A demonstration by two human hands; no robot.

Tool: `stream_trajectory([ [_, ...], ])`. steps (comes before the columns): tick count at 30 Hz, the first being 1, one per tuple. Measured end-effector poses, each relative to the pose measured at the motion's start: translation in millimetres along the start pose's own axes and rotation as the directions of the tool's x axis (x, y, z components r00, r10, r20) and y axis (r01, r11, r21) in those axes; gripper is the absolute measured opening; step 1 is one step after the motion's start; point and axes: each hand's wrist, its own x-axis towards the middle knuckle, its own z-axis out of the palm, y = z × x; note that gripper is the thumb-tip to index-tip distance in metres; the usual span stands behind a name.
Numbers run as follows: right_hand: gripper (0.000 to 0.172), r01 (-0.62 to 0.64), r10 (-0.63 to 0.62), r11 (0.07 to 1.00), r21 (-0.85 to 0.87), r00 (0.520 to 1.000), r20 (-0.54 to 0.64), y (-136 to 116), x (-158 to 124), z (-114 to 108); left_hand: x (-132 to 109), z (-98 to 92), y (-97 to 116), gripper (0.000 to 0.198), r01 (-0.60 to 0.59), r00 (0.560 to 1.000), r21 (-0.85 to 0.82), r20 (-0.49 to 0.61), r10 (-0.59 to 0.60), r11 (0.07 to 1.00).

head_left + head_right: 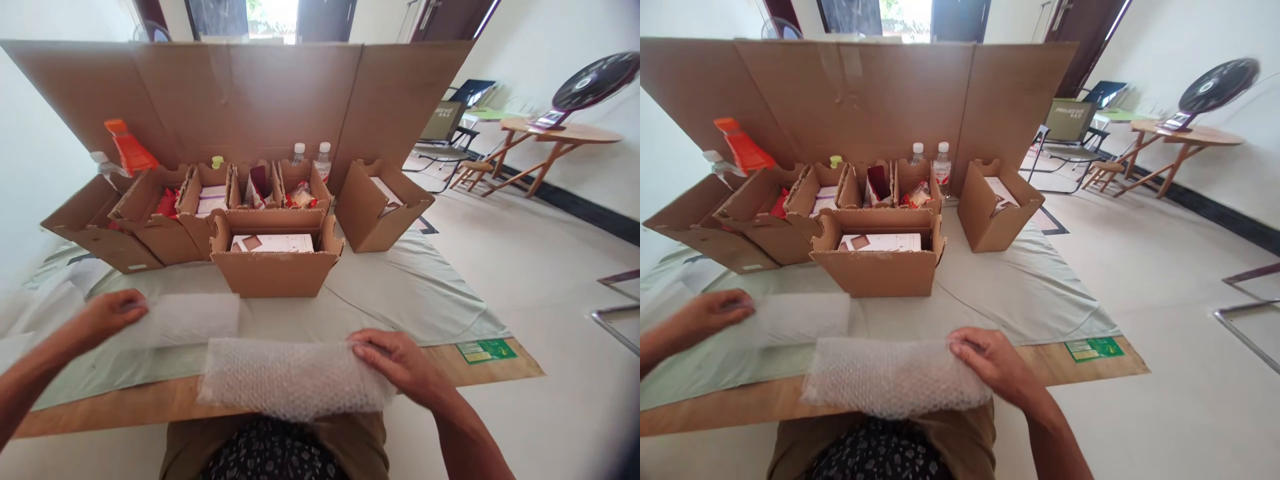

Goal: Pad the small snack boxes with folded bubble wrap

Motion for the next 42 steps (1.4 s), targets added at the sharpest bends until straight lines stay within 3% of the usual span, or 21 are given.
stream_trajectory([
  [2,0.034,-0.043,0.043,0.999,0.012,0.998,-0.046,14,16,-4,1,-15.6,-22,0.035,0.187,0.98,0.195,-0.105,-0.169,0.963],
  [3,0.036,-0.07,0.071,0.997,0.015,0.996,-0.058,22,23,-5,-2,-18.0,-26,0.042,0.239,0.963,0.276,-0.193,-0.19,0.931],
  [6,0.042,-0.14,0.139,0.99,-0.013,0.989,-0.058,44,37,-9,-26,-1.4,-3,0.058,0.203,0.919,0.311,-0.389,-0.07,0.929],
  [8,0.044,-0.15,0.147,0.987,-0.047,0.987,-0.063,55,39,-13,-43,25.6,29,0.051,0.067,0.944,0.176,-0.329,-0.006,0.982],
  [11,0.049,-0.155,0.142,0.981,-0.113,0.983,-0.115,64,34,-17,-60,73.2,77,0.038,-0.105,0.989,0.072,-0.101,0.112,0.992],
  [14,0.049,-0.196,0.16,0.962,-0.191,0.969,-0.19,68,23,-18,-63,108.6,108,0.027,-0.115,0.991,0.039,-0.06,0.117,0.993],
  [16,0.047,-0.214,0.167,0.957,-0.194,0.958,-0.232,66,13,-15,-63,118.4,116,0.023,-0.141,0.987,-0.041,-0.082,0.137,0.989],
  [18,0.046,-0.224,0.181,0.963,-0.152,0.95,-0.256,62,0,-9,-64,116.9,117,0.021,-0.154,0.986,-0.135,-0.092,0.143,0.979],
  [20,0.047,-0.245,0.217,0.966,-0.087,0.943,-0.25,58,-14,-1,-65,108.0,114,0.02,-0.089,0.995,-0.179,-0.049,0.082,0.98],
  [24,0.05,-0.269,0.262,0.963,0.001,0.936,-0.236,56,-37,20,-61,94.8,115,0.027,0.05,0.998,-0.067,0.029,-0.048,0.997],
  [28,0.051,-0.264,0.241,0.964,-0.023,0.91,-0.338,65,-48,36,-56,105.7,128,0.02,-0.043,0.998,0.041,0.043,0.041,0.998],
  [32,0.052,-0.23,0.211,0.973,0.009,0.878,-0.43,66,-51,41,-63,106.7,131,0.023,-0.099,0.994,0.01,0.042,0.099,0.995],
  [36,0.052,-0.179,0.16,0.984,0.001,0.874,-0.459,51,-27,40,-71,87.5,116,0.031,-0.02,1.0,-0.13,-0.027,0.016,0.991],
  [39,0.051,-0.152,0.092,0.984,-0.092,0.879,-0.468,46,8,41,-69,81.2,100,0.031,0.021,1.0,-0.115,-0.02,-0.023,0.993],
  [42,0.052,-0.113,-0.035,0.969,-0.221,0.82,-0.572,51,36,43,-66,85.5,90,0.031,0.037,0.999,-0.11,-0.035,-0.041,0.993],
])
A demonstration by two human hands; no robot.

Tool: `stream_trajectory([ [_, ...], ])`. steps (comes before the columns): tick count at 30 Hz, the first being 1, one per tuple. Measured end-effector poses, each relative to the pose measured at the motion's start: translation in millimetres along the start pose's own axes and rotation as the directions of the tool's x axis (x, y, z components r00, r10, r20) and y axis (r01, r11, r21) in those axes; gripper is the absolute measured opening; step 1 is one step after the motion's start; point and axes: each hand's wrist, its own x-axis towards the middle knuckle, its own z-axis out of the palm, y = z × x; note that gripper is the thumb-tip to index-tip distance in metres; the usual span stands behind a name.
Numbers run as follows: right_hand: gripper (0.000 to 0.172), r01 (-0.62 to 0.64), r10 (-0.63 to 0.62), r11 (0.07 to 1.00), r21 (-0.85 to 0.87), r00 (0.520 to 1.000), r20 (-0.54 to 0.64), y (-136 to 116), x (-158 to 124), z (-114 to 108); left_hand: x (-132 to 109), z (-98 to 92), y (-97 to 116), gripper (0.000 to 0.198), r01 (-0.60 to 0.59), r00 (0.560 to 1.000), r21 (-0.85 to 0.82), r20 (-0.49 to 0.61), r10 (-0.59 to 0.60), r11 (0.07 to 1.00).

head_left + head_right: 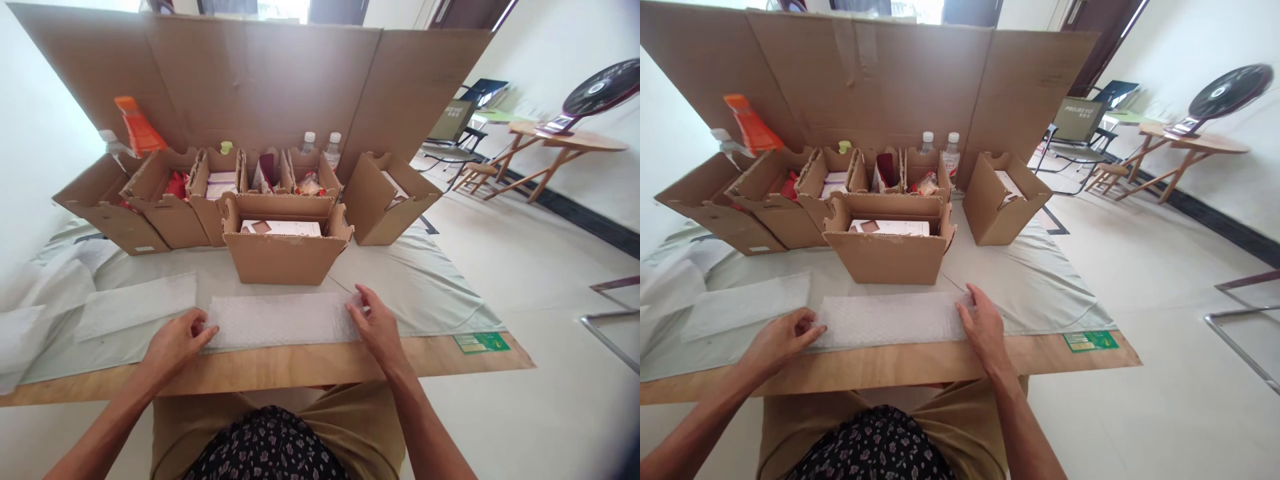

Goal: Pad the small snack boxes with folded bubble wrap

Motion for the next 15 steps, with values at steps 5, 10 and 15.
stream_trajectory([
  [5,0.05,0.12,-0.119,0.992,0.025,0.992,-0.037,-9,20,16,20,11.1,12,0.051,-0.13,0.972,-0.198,-0.218,0.085,0.972],
  [10,0.045,0.092,-0.109,0.987,0.13,0.987,0.122,-43,57,38,57,25.6,58,0.063,-0.215,0.965,-0.402,-0.226,0.132,0.89],
  [15,0.034,0.084,-0.102,0.985,0.148,0.988,0.119,-52,90,55,71,37.8,80,0.053,-0.23,0.958,-0.472,-0.264,0.112,0.851],
])
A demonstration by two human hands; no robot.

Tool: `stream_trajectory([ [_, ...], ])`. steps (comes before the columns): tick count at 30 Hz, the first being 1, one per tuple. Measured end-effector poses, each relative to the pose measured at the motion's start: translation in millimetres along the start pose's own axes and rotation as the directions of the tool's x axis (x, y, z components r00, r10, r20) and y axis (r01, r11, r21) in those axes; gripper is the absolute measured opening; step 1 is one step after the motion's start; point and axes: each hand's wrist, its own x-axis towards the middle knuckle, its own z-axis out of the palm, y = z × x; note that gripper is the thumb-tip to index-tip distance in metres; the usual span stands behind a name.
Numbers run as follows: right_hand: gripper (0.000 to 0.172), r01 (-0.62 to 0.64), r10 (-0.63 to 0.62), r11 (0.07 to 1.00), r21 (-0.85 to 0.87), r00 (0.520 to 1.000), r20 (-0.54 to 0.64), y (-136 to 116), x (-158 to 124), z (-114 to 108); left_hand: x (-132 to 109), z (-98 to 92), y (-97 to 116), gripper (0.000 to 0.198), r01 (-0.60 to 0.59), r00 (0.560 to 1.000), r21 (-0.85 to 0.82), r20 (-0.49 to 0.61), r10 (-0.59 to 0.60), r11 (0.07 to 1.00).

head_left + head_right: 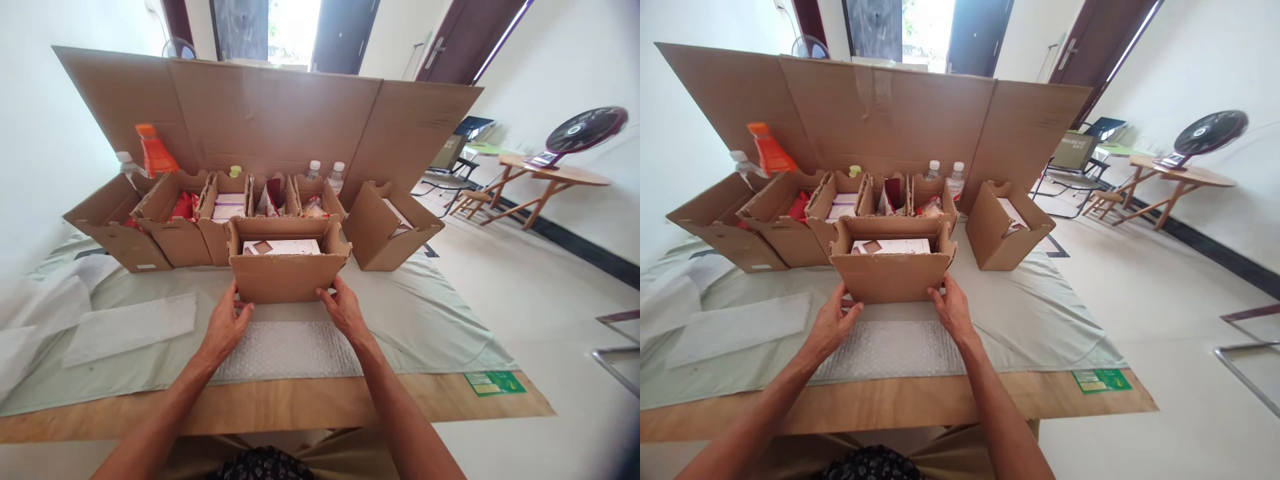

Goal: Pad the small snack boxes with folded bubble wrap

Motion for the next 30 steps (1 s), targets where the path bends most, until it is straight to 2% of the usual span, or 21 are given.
stream_trajectory([
  [4,0.038,0.003,-0.003,1.0,0.024,1.0,0.007,2,8,5,4,3.5,0,0.055,0.019,1.0,-0.007,-0.006,-0.019,1.0],
  [7,0.048,-0.006,0.006,0.999,0.053,1.0,0.009,12,-3,-2,-1,-5.0,-8,0.064,0.037,0.999,0.021,0.027,-0.037,0.999],
  [10,0.051,-0.003,0.002,1.0,-0.022,0.999,-0.046,38,-35,-22,-21,-23.5,-27,0.066,0.045,0.997,0.246,0.044,-0.057,0.968],
  [13,0.045,0.034,-0.039,0.972,-0.232,0.999,-0.017,65,-71,-41,-49,-41.1,-46,0.056,-0.043,0.996,0.561,0.092,-0.011,0.827],
  [15,0.044,0.055,-0.043,0.94,-0.338,0.998,0.041,73,-86,-45,-61,-45.8,-51,0.056,-0.082,0.995,0.676,0.099,0.019,0.732],
  [17,0.047,0.046,-0.019,0.913,-0.404,0.997,0.068,71,-87,-42,-63,-44.5,-50,0.056,-0.09,0.994,0.72,0.105,0.021,0.688],
  [20,0.054,-0.01,0.06,0.889,-0.459,0.994,0.095,56,-74,-36,-55,-40.4,-40,0.046,-0.107,0.982,0.708,0.185,-0.037,0.698],
  [22,0.048,-0.022,0.087,0.89,-0.456,0.988,0.124,45,-66,-36,-51,-42.4,-35,0.034,-0.115,0.967,0.689,0.243,-0.078,0.715],
  [24,0.033,-0.004,0.079,0.901,-0.434,0.985,0.155,35,-68,-43,-51,-49.5,-32,0.024,-0.122,0.954,0.649,0.285,-0.091,0.751],
  [26,0.019,0.017,0.054,0.928,-0.371,0.982,0.181,28,-82,-54,-53,-59.4,-30,0.02,-0.109,0.949,0.602,0.299,-0.097,0.791],
  [27,0.018,0.017,0.046,0.949,-0.315,0.98,0.193,25,-93,-61,-52,-64.0,-29,0.02,-0.108,0.953,0.59,0.29,-0.085,0.8],
  [29,0.022,-0.017,0.054,0.986,-0.166,0.973,0.225,19,-122,-72,-47,-68.7,-22,0.02,-0.168,0.968,0.61,0.252,0.01,0.774],
  [30,0.024,-0.054,0.075,0.994,-0.09,0.966,0.247,16,-138,-76,-42,-67.6,-16,0.021,-0.234,0.966,0.636,0.236,0.103,0.736],
])
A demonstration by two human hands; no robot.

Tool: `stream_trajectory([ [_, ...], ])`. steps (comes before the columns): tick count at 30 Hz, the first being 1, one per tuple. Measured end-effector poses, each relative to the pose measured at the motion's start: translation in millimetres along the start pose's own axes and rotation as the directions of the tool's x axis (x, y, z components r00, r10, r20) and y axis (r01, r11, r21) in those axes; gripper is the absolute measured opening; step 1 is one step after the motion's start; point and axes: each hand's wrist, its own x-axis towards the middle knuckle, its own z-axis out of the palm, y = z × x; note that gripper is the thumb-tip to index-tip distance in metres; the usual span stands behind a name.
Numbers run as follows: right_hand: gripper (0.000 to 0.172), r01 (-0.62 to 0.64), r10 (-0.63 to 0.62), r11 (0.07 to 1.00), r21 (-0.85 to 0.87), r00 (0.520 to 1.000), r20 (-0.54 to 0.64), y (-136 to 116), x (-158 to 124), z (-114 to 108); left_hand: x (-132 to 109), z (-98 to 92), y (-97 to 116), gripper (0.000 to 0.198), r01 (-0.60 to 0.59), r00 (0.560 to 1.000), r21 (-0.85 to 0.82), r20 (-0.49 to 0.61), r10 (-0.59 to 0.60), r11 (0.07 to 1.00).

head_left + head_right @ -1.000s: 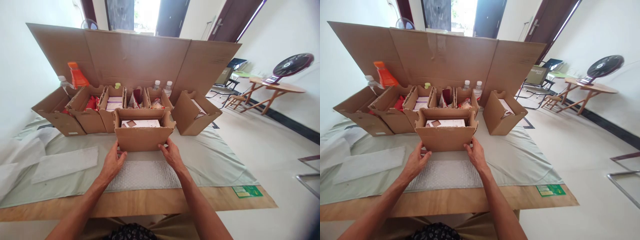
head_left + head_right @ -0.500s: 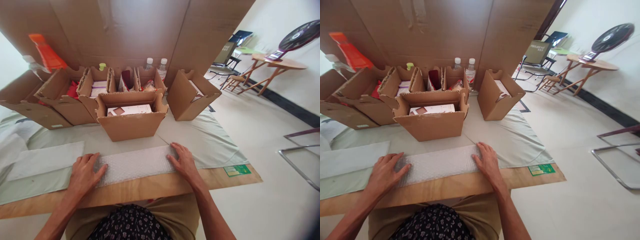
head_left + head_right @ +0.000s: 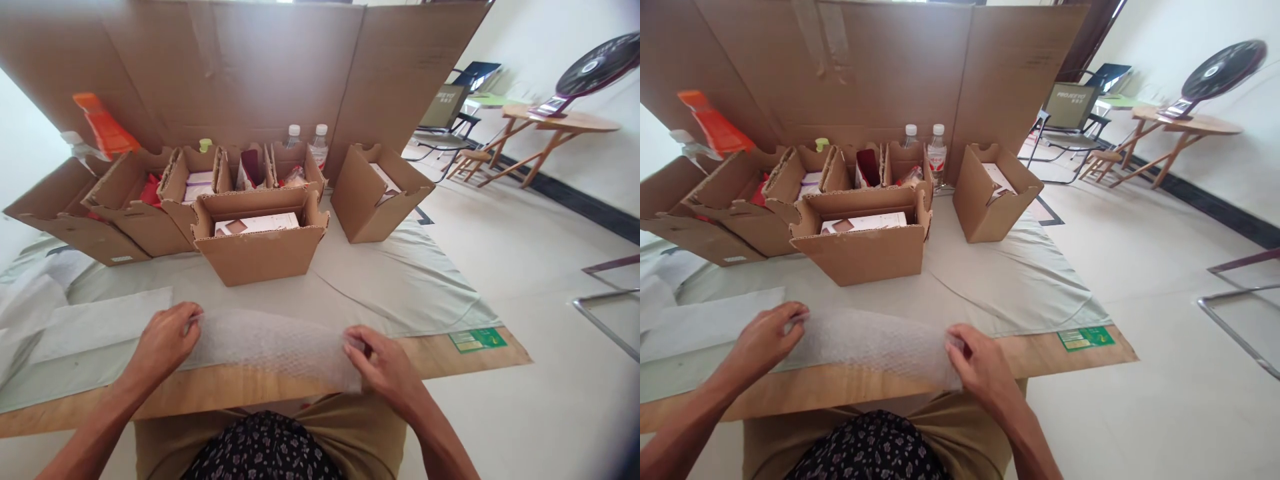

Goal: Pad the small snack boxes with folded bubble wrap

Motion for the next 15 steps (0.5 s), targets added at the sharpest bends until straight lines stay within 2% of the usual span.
stream_trajectory([
  [2,0.031,-0.077,0.068,0.987,0.143,0.996,0.062,-2,-35,8,18,-4.4,16,0.023,-0.182,0.97,0.123,-0.143,0.199,0.976],
  [4,0.046,-0.184,0.154,0.939,0.292,0.981,0.12,-2,-67,25,39,-3.1,43,0.024,-0.378,0.882,0.227,-0.207,0.424,0.898],
  [5,0.053,-0.243,0.202,0.892,0.381,0.969,0.145,-1,-82,36,50,0.1,59,0.023,-0.47,0.826,0.259,-0.208,0.524,0.844],
  [6,0.06,-0.302,0.248,0.828,0.472,0.953,0.174,1,-95,47,60,4.7,76,0.023,-0.529,0.788,0.264,-0.201,0.582,0.807],
  [9,0.075,-0.418,0.318,0.634,0.65,0.908,0.274,8,-127,74,76,24.5,118,0.022,-0.627,0.711,0.251,-0.202,0.674,0.737],
  [10,0.076,-0.435,0.319,0.602,0.67,0.9,0.298,10,-134,81,75,31.6,128,0.025,-0.647,0.686,0.24,-0.232,0.69,0.724],
  [12,0.068,-0.441,0.305,0.61,0.658,0.897,0.319,14,-144,89,62,44.2,138,0.035,-0.678,0.639,0.184,-0.332,0.694,0.712],
  [13,0.06,-0.433,0.301,0.634,0.64,0.901,0.312,15,-147,92,51,49.2,140,0.038,-0.691,0.631,0.123,-0.377,0.678,0.712],
  [14,0.053,-0.422,0.293,0.657,0.624,0.907,0.304,15,-149,94,36,53.3,138,0.038,-0.703,0.641,0.033,-0.402,0.654,0.71],
  [15,0.048,-0.409,0.281,0.669,0.621,0.912,0.297,13,-149,95,21,56.4,135,0.035,-0.704,0.675,-0.088,-0.391,0.625,0.705],
])
